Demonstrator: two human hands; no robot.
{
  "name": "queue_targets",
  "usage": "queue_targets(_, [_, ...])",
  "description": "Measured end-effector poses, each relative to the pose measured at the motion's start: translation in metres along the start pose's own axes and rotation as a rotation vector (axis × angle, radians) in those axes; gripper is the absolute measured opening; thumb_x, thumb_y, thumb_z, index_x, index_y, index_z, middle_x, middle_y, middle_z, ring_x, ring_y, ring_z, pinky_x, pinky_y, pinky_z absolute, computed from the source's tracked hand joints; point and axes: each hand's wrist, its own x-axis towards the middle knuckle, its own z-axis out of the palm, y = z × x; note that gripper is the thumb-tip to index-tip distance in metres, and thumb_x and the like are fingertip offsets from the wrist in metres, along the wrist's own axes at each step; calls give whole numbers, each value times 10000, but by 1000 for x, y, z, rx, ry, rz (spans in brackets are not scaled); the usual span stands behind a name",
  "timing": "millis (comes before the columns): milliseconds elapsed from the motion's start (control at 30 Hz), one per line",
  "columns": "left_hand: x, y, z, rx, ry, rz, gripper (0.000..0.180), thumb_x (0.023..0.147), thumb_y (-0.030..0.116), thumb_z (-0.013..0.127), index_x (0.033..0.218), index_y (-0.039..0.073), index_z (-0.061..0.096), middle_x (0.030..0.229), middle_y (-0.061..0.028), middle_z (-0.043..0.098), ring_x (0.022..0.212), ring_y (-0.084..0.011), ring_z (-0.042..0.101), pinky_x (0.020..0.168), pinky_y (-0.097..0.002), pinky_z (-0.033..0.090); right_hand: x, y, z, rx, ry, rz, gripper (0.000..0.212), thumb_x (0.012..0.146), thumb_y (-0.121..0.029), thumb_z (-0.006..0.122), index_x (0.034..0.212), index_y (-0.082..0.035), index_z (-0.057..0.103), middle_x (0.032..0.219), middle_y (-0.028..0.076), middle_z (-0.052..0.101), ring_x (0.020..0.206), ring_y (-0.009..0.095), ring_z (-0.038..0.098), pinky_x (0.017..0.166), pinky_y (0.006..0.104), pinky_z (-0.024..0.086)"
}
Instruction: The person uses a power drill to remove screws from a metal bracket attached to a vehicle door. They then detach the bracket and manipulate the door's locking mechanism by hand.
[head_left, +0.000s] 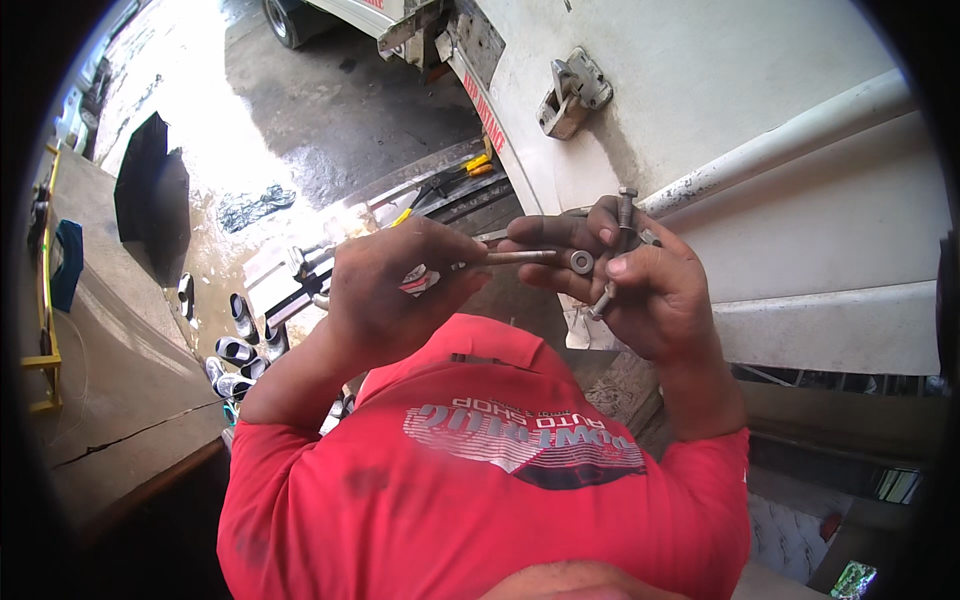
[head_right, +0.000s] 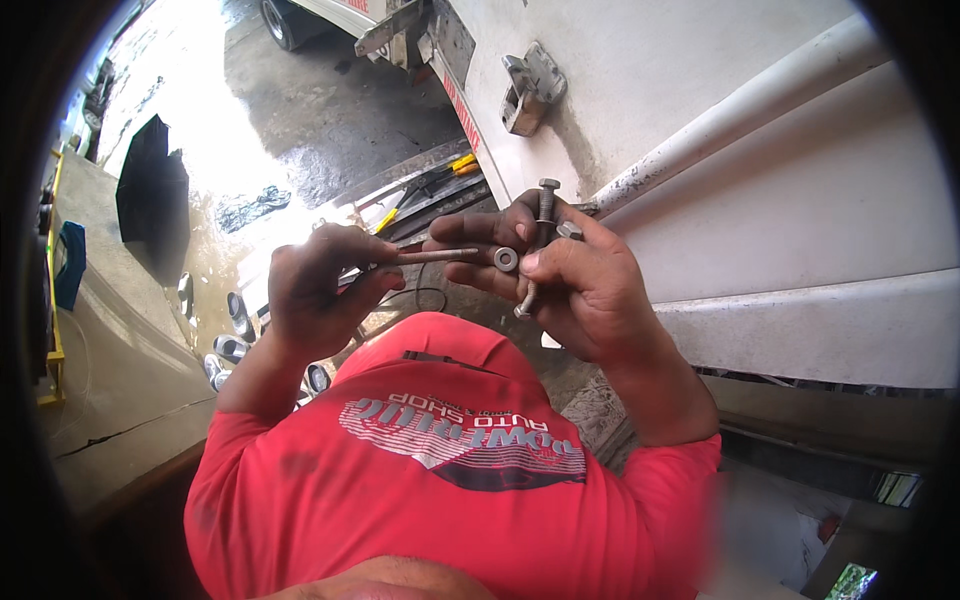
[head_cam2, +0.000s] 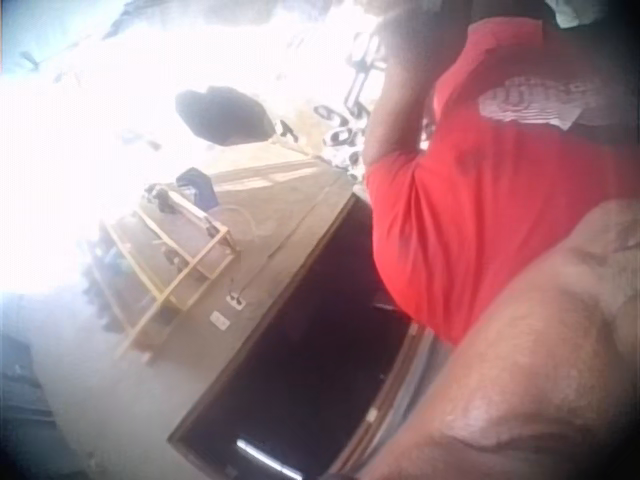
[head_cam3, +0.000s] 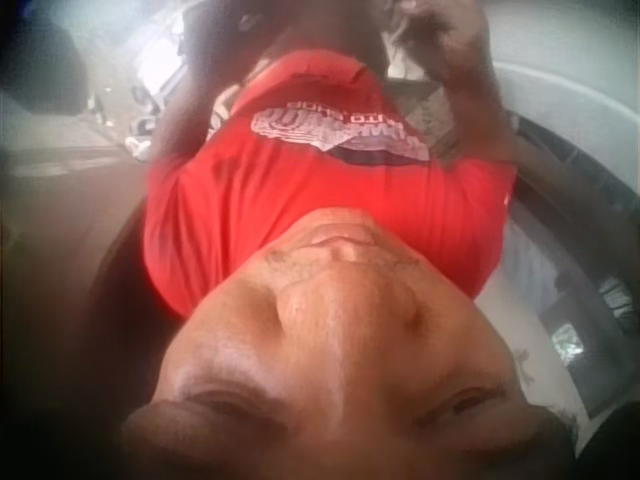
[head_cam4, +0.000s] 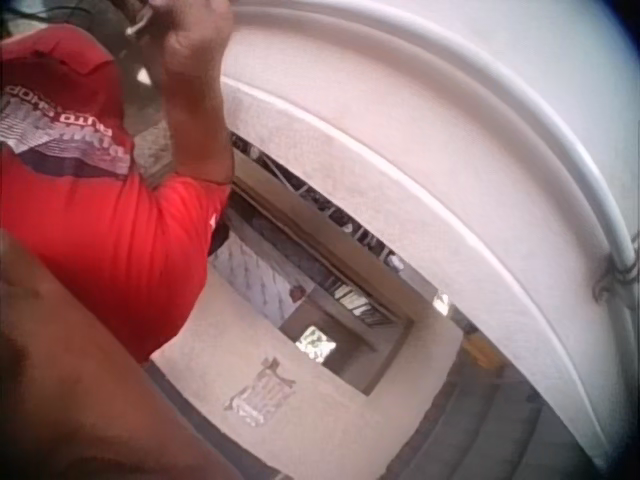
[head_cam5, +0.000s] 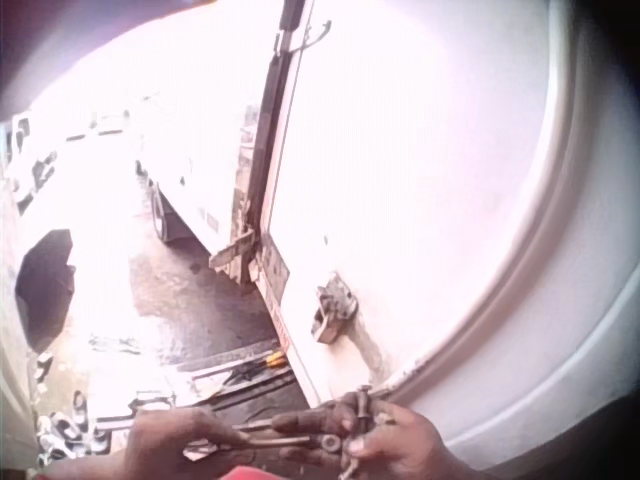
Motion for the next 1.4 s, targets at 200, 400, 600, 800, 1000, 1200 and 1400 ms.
queue_targets(200, [-5,18,-4,12,-69,77,247,840,-86,760,1060,-46,656,910,-134,729,786,-167,728,710,-287,575,-8,10,20,63,-14,3,219,836,70,405,1036,-14,434,1351,379,515,1329,473,508,1145,557,437])
queue_targets(400, [-2,43,11,176,-36,154,219,789,-57,802,974,12,709,818,-86,737,722,-156,732,652,-278,568,-15,8,12,75,-48,-14,222,837,64,406,1042,-15,438,1343,363,532,1321,450,531,1132,513,451])
queue_targets(600, [-7,56,20,336,-5,108,203,789,-5,822,952,42,712,806,-73,738,678,-151,723,597,-283,552,-17,13,5,-143,-45,-73,250,850,72,406,1083,-9,449,1353,299,557,1247,328,589,1091,431,457])
queue_targets(800, [-16,55,55,319,87,138,166,823,57,780,938,54,661,823,-95,722,704,-247,723,609,-356,558,-14,19,15,-1089,-25,-400,235,849,57,402,1072,-13,428,1386,297,553,1385,384,477,1116,435,400])
queue_targets(1000, [-9,51,54,13,125,-182,116,919,53,734,981,-3,653,896,-96,756,705,-129,720,599,-273,560,-7,25,10,-1376,-50,-618,435,783,66,491,1216,34,468,1339,260,537,1344,418,491,1051,450,444])
queue_targets(1200, [8,49,20,-588,-40,-500,254,1017,210,658,1097,-25,603,924,-88,693,751,-141,703,652,-276,574,13,17,42,-1708,-65,-777,412,748,45,588,1154,29,518,1307,253,552,1323,447,486,1017,491,481])
queue_targets(1400, [20,17,-35,-761,-336,-686,364,1030,335,619,1105,-21,601,895,-95,694,728,-173,714,663,-301,598,55,30,70,-2038,-114,-851,313,728,51,653,1013,-1,535,1387,244,549,1402,471,434,1127,555,433])
